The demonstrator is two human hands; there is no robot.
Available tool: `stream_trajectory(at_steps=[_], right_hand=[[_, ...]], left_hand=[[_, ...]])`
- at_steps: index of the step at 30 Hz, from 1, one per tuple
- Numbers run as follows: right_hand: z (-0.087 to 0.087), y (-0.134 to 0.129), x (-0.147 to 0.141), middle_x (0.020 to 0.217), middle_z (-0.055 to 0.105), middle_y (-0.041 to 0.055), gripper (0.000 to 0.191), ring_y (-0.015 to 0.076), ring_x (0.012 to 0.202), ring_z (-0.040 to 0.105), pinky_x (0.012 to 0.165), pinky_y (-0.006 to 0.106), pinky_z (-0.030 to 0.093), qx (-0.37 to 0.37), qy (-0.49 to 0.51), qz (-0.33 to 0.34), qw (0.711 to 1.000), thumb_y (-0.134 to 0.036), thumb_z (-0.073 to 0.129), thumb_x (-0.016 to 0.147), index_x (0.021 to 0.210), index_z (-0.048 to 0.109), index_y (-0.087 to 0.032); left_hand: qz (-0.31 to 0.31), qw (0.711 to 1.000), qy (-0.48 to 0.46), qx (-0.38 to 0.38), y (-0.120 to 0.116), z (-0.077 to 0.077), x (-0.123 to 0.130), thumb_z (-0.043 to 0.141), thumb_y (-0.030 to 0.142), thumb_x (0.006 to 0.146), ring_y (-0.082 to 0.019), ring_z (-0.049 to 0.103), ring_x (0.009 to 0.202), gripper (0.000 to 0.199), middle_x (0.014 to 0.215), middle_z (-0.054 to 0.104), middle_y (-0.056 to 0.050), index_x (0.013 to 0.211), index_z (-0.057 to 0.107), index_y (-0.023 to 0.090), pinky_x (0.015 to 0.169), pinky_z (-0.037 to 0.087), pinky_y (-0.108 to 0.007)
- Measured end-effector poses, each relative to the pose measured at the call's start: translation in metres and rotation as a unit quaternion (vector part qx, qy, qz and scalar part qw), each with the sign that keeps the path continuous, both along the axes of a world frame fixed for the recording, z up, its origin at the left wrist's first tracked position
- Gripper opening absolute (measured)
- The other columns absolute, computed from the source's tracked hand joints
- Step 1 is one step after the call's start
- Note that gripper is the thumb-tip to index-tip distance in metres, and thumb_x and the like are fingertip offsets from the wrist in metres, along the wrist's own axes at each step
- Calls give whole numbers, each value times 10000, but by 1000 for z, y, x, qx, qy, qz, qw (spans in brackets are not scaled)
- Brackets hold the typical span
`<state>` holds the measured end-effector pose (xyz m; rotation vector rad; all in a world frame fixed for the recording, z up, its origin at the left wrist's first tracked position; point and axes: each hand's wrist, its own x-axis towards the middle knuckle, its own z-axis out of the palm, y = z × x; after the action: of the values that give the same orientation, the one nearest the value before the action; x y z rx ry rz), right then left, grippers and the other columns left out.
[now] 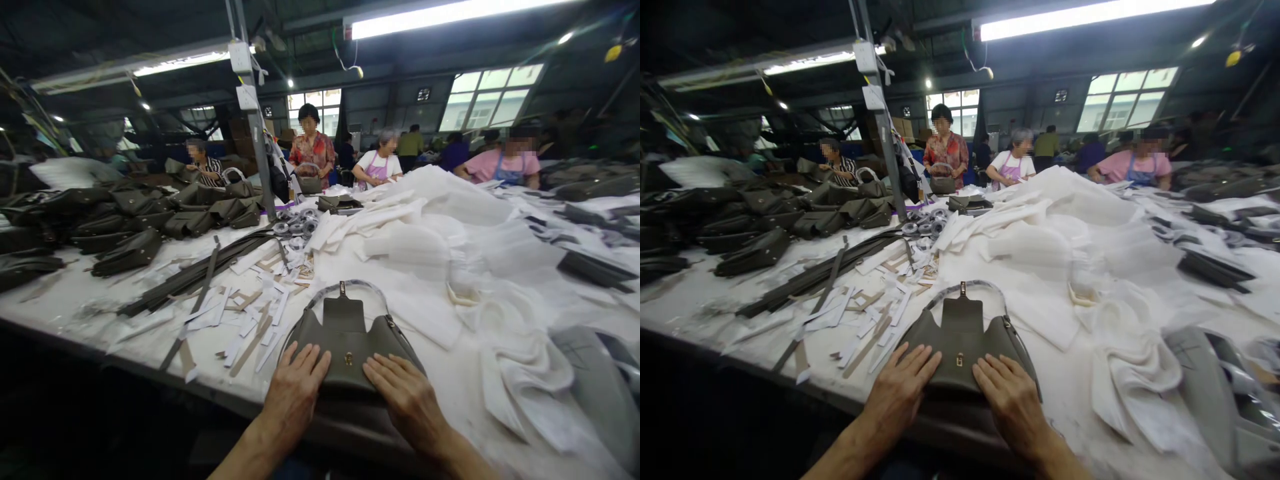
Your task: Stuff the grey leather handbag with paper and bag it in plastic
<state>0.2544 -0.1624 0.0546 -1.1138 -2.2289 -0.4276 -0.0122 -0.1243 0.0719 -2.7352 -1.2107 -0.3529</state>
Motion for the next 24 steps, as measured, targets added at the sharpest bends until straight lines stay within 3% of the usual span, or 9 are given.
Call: stream_trajectory(at_steps=[3,6,9,13,16,20,22,24], right_hand=[[14,7,-4,1196,712,64,399,243,1095,665,971,391,493,-118,10,-15,993,-109,518,839,1192,676,-210],[40,23,-11,1145,732,60,297,250,1040,681,930,377,520,-285,58,-38,956,-268,572,889,1155,701,-239],[59,48,-21,1102,740,69,304,229,1010,683,912,327,514,-371,89,-41,923,-252,565,888,1156,706,-220],[66,82,-34,951,764,43,250,211,897,695,829,276,509,-439,7,30,898,-178,612,803,988,771,-231],[67,101,-39,874,766,14,243,186,837,695,760,236,501,-493,-42,89,864,-140,635,758,923,784,-237],[69,121,-39,769,755,-10,288,153,725,689,654,191,487,-553,-102,156,812,-61,627,703,894,785,-209],[69,128,-39,733,744,-18,344,135,670,674,594,177,467,-539,-146,189,808,-7,570,697,892,777,-200],[69,132,-39,755,738,-10,349,135,666,660,568,189,446,-479,-202,238,820,11,549,703,878,767,-198]], left_hand=[[-11,997,20,70,5,-20,4,444,53,863,-237,598,1197,537,1325,623,-89,1371,518,208,1044,434,-419],[-10,991,25,134,8,-39,8,437,81,907,-241,629,1151,482,1303,638,-85,1362,531,211,929,506,-354],[-26,984,10,175,9,-45,9,411,118,943,-237,618,1163,451,1316,630,-78,1372,522,202,938,505,-342],[-77,981,-45,174,5,-35,9,349,179,980,-190,579,1206,456,1313,629,-64,1418,471,213,1023,465,-333],[-105,972,-113,179,1,-29,11,330,249,1000,-168,595,1171,416,1242,662,-52,1365,530,244,1038,461,-327],[-104,950,-188,226,2,-37,16,364,192,1004,-114,624,1094,359,1071,704,-4,1236,619,293,1024,463,-279],[-96,939,-218,248,4,-43,19,379,170,1001,-104,631,1062,354,1011,706,14,1198,638,309,1014,466,-270],[-95,938,-224,247,4,-46,20,394,183,1001,-105,632,1051,341,1001,704,18,1195,640,317,1004,471,-266]])
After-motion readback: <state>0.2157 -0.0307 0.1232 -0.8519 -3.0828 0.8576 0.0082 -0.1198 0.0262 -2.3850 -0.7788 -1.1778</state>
